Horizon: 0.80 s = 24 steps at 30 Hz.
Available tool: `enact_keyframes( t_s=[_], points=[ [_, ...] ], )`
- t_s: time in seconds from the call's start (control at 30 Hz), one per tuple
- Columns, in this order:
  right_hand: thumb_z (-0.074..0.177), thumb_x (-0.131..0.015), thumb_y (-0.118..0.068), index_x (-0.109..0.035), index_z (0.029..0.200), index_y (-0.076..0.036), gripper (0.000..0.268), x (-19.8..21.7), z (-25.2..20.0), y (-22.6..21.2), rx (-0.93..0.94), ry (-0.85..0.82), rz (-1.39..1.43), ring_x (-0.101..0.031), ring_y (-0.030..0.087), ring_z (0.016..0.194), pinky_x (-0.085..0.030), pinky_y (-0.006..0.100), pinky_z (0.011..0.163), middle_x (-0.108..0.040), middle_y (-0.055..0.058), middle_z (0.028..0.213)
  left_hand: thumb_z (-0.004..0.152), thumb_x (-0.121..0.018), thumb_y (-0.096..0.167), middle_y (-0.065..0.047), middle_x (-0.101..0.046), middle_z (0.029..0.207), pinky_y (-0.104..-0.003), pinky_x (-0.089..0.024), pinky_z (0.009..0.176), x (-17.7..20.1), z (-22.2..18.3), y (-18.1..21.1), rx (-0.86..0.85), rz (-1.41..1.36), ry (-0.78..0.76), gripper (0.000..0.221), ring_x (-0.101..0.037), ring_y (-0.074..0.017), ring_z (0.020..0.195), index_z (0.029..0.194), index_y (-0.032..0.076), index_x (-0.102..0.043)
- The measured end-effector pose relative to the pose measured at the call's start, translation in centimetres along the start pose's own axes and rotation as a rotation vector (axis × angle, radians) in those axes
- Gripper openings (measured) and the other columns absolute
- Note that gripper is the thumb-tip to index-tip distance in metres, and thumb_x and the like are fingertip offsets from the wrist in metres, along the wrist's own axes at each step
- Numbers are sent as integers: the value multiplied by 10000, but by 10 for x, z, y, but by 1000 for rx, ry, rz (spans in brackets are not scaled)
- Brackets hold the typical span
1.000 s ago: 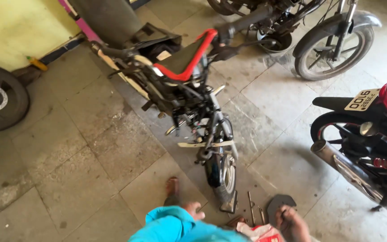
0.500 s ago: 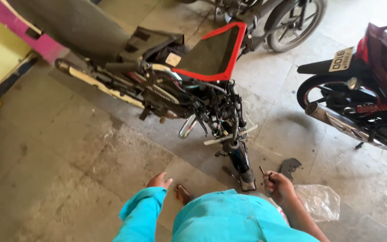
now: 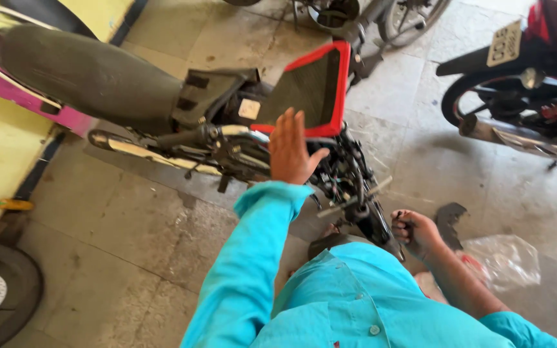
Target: Repairing or assembling parts of a motorcycle handlebar and wiring area.
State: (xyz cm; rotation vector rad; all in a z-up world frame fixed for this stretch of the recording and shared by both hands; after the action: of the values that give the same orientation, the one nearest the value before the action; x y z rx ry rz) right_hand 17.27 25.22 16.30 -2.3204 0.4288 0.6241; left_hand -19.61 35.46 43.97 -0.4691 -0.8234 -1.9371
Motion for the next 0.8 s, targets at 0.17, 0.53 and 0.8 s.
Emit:
enact_keyframes(
  t_s=[0.17,0.53,0.8],
  points=[
    [884,-511,-194,-588,954,-47,180,-44,47,-40,-58,-11,-66,-352,93,518,-263,260,426,-400,-39,665,817,-710,178,-117,-726,1041,-462,-527,820,-80,58,-115,276,-207,-153,351,-686,-305,913,1150,66,-693],
    [870,-553,-125,-623,1012,24,217,-70,35,-36,121,88,49,-418,128,561,-350,285,491,-481,28,708,762,-930,302,-391,-561,1258,-526,-425,993,-5,1,-481,357,412,-168,837,-521,-490,1182,1303,-175,-505],
    [910,-559,-80,-659,1081,72,250,-157,28,2,307,366,150,-486,125,598,-396,269,527,-614,88,804,882,-797,269,-161,-709,1211,-473,-527,933,-21,69,-176,-81,-528,-591,452,-679,-367,1100,1255,52,-662]
  ],
)
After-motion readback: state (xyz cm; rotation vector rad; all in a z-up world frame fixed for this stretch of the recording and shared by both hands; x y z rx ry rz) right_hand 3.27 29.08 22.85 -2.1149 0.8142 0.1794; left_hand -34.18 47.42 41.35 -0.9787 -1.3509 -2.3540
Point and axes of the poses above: each hand's wrist, its own z-axis towards the middle knuckle, its own x-axis out of the back of the hand, y = z × x, the point moved 5 cm from there along z, towards the middle knuckle
